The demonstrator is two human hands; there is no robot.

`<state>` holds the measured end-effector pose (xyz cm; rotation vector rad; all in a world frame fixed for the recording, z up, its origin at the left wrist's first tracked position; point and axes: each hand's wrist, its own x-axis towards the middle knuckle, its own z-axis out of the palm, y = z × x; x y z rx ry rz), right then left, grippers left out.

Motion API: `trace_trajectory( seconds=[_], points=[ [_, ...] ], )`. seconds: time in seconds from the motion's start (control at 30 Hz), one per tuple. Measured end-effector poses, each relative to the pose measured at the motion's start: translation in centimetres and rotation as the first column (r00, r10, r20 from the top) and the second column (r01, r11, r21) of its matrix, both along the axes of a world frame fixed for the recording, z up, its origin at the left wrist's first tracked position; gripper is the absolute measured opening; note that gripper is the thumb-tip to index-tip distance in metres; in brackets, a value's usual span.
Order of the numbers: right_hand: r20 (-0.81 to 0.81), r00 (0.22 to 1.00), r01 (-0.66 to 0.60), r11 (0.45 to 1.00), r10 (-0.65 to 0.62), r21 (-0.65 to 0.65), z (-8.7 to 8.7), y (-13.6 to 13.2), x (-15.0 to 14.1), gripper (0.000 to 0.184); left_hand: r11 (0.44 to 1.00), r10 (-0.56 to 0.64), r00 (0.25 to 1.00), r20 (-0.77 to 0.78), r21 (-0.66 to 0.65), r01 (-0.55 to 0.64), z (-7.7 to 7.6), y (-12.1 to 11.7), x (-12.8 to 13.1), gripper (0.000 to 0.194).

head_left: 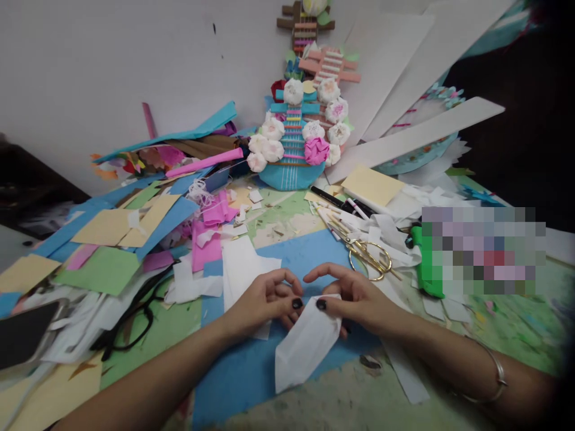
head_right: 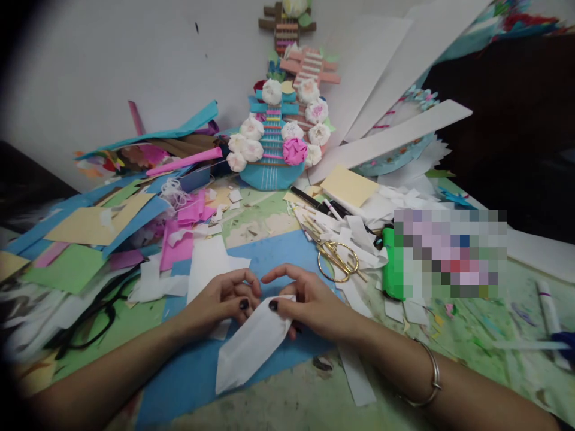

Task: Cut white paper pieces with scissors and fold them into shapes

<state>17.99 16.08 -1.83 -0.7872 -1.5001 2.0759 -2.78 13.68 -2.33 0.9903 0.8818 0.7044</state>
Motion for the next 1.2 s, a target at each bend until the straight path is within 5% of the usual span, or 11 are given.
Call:
trace_trajectory(
  seconds=[0.2,0.57,0.97,1.2],
  points=[
    [0.076,0.996,-0.055,0.997,0.051,0.048,-0.2,-1.1,-0.6,0.021,0.994,0.043,0.971,-0.236,0.106,-0.018,0.4,-0.9,1.5,0.025],
    [-0.031,0.999,0.017,0.996,-0.014,0.089,-0.7,0.0,0.1,0.038,0.981,0.176,0.971,-0.16,0.116,-0.158,-0.2,-0.6,0.8,0.032],
    [0.032,0.998,-0.049,0.992,0.046,0.119,-0.4,-0.5,-0.3,0.026,0.985,0.109,0.976,-0.186,0.154,-0.081,0.4,-0.8,1.4,0.028],
    [0.032,0.999,0.018,0.99,-0.023,0.142,-0.6,-0.2,-0.5,0.021,0.991,0.093,0.978,-0.187,0.115,-0.072,-0.2,-0.7,1.1,0.023]
  ],
)
